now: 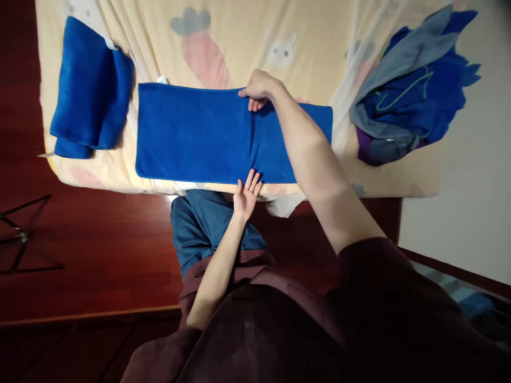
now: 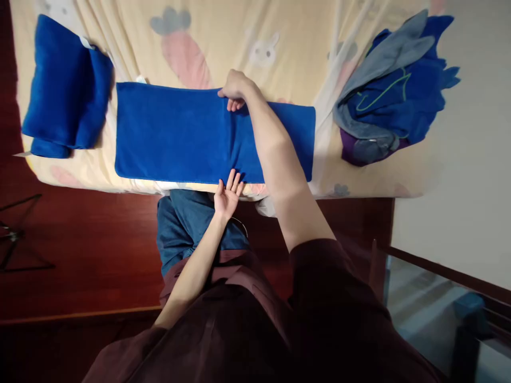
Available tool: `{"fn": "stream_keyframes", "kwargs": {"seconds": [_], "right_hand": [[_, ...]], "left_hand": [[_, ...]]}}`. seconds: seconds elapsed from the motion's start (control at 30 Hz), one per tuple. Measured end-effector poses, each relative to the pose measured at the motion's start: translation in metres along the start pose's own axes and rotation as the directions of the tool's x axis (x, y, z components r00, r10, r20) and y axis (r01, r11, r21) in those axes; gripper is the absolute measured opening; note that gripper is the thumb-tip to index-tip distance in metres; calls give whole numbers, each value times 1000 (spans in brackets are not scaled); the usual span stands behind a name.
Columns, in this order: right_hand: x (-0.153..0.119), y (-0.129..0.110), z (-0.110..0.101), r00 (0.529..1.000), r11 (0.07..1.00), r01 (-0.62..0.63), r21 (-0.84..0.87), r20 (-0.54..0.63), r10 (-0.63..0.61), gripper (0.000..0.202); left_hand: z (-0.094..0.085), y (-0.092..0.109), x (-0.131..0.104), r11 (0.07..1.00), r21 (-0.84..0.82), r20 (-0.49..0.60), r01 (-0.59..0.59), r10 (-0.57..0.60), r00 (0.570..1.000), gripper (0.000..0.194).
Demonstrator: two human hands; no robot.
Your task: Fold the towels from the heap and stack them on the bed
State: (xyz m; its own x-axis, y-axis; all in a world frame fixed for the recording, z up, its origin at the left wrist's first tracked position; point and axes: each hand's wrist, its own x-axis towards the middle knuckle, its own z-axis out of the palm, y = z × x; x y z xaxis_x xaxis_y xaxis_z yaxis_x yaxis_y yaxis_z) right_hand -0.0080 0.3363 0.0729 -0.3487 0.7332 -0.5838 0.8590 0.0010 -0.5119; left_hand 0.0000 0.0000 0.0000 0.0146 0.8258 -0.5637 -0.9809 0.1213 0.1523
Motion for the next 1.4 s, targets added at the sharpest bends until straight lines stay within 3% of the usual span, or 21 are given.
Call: {"fn": "stream_keyframes", "kwargs": {"seconds": [0.13,0.37,0.43,0.53,0.63,0.77,0.93,1.03,1.17,1.3,1.4], "right_hand": [[-23,-7,-18,999,999,19,43,-29,-17,39],[-95,-15,-42,998,993,38,111,-56,-32,40],[-118,-18,-53,997,989,49,143,-62,-40,40],[-152,-25,-72,984,951,150,271,-132,-117,35],[-187,-35,-89,956,857,264,442,-240,-170,30],[-237,-51,-105,908,701,411,583,-327,-261,42],[-290,-69,-115,821,642,565,518,-429,-377,45],[-309,-75,-117,735,608,663,436,-530,-422,49],[-322,-80,-117,623,558,758,338,-631,-463,50],[-328,-83,-115,550,541,792,282,-714,-434,52],[-330,-82,-113,551,532,789,306,-735,-395,52]], "left_hand": [[-8,1,-2,998,-50,28,-39,40,999,54],[-2,7,-30,982,158,-44,-108,116,992,48],[5,24,-43,961,235,-57,-147,165,985,41],[26,73,-61,891,379,-36,-251,286,958,33],[64,144,-80,730,539,95,-420,443,891,29],[132,234,-116,401,671,349,-624,571,743,31],[211,301,-160,38,690,519,-723,671,530,28],[243,324,-179,-150,675,610,-722,664,432,37],[265,337,-201,-310,672,668,-673,647,368,49],[273,334,-217,-333,660,670,-673,667,326,46],[274,325,-226,-283,692,607,-664,725,325,46]]}}
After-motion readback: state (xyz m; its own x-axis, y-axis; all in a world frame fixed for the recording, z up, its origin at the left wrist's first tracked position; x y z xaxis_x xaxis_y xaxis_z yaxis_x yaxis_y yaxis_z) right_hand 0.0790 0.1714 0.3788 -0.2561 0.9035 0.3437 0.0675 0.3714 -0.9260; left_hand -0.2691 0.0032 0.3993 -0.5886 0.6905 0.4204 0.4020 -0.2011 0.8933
